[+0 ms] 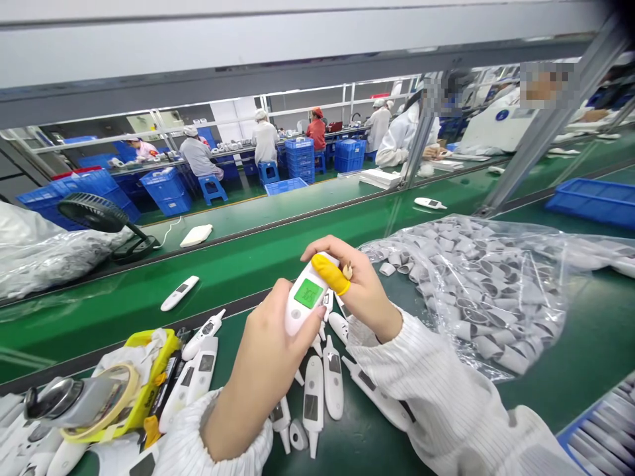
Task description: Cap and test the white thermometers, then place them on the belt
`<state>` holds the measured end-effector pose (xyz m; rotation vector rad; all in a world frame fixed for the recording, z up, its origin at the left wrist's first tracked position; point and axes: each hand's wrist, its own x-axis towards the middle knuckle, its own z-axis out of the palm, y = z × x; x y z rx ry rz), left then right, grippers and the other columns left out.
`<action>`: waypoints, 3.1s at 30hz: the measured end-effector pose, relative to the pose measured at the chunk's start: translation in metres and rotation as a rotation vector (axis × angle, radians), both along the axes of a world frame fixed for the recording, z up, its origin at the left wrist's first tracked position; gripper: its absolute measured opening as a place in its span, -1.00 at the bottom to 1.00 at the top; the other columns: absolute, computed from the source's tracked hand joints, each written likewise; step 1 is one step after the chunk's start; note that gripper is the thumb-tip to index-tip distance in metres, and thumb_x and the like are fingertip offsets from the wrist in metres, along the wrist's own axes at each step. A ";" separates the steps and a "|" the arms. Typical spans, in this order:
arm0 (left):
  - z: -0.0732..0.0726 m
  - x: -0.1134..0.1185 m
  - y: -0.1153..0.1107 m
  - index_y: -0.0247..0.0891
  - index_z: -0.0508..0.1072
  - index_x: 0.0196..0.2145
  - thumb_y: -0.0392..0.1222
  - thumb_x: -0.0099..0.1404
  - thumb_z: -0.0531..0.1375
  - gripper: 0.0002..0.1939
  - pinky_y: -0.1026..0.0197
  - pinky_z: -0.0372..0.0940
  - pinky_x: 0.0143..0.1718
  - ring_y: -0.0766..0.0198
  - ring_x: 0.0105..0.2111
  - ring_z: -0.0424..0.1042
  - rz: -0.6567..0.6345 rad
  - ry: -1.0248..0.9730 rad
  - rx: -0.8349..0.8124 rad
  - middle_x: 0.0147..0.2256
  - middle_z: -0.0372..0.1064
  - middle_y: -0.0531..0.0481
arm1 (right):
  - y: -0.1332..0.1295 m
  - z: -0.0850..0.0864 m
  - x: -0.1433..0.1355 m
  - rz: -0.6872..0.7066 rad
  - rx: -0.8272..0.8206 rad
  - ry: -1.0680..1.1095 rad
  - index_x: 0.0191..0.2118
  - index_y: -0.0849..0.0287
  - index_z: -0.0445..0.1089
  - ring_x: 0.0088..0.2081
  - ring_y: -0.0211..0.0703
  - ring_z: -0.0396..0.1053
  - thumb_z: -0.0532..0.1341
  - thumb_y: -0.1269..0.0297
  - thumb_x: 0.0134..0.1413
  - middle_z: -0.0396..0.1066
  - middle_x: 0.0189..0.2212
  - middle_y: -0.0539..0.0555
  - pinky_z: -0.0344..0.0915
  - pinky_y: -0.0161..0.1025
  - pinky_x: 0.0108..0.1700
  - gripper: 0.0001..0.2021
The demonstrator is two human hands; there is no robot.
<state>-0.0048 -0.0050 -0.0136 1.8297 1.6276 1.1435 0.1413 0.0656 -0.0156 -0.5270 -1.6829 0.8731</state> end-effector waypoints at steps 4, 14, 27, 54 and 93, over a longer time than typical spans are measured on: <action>-0.003 0.003 0.001 -0.14 0.20 -0.49 -0.04 0.23 0.27 -0.69 0.26 -0.08 -0.53 0.26 -0.59 0.12 -0.030 -0.048 0.028 -0.56 0.16 0.11 | 0.000 0.001 0.003 -0.007 0.003 -0.040 -0.25 0.12 0.40 -0.28 -0.21 0.35 0.21 0.27 0.18 0.39 -0.31 0.00 0.25 -0.30 -0.25 -0.92; -0.008 0.004 0.005 -0.18 0.27 -0.41 -0.02 0.28 0.23 -0.75 0.24 0.05 -0.44 0.23 -0.46 0.23 0.028 0.001 0.088 -0.42 0.21 0.05 | 0.008 0.003 0.012 0.093 -0.211 -0.043 -0.04 0.08 0.30 -0.47 -0.28 0.21 0.36 -0.04 0.02 0.25 -0.45 -0.08 0.16 -0.33 -0.43 -0.53; -0.001 -0.009 0.008 -0.18 0.23 -0.05 -0.11 0.46 0.00 -0.82 0.28 0.37 -0.44 0.35 -0.50 0.43 -0.363 -0.841 -0.018 -0.36 0.39 0.06 | -0.015 0.007 0.011 -0.263 0.266 -0.523 -0.49 0.14 0.26 -0.58 -0.32 0.11 0.13 0.39 0.18 0.23 -0.63 -0.08 -0.09 -0.31 -0.49 -0.79; -0.001 -0.015 0.007 -0.15 0.02 0.30 -0.40 0.27 -0.03 -0.34 0.39 0.26 -0.54 0.43 -0.56 0.32 -0.516 -0.853 -0.307 -0.39 0.35 0.08 | -0.012 0.000 0.002 -0.277 0.637 -0.077 -0.19 0.20 0.50 -0.34 -0.32 0.40 0.26 0.54 0.17 0.40 -0.37 0.03 0.33 -0.39 -0.32 -0.85; -0.002 -0.014 0.003 0.05 -0.03 0.33 -0.34 0.34 -0.02 -0.35 0.35 0.26 -0.47 0.41 -0.49 0.27 -0.314 -0.730 -0.123 -0.32 0.29 0.09 | 0.080 -0.042 0.091 -0.763 -0.621 -1.195 0.02 0.26 0.39 0.00 -0.05 0.39 0.20 0.25 0.29 0.40 0.01 0.19 0.36 0.00 0.06 -0.74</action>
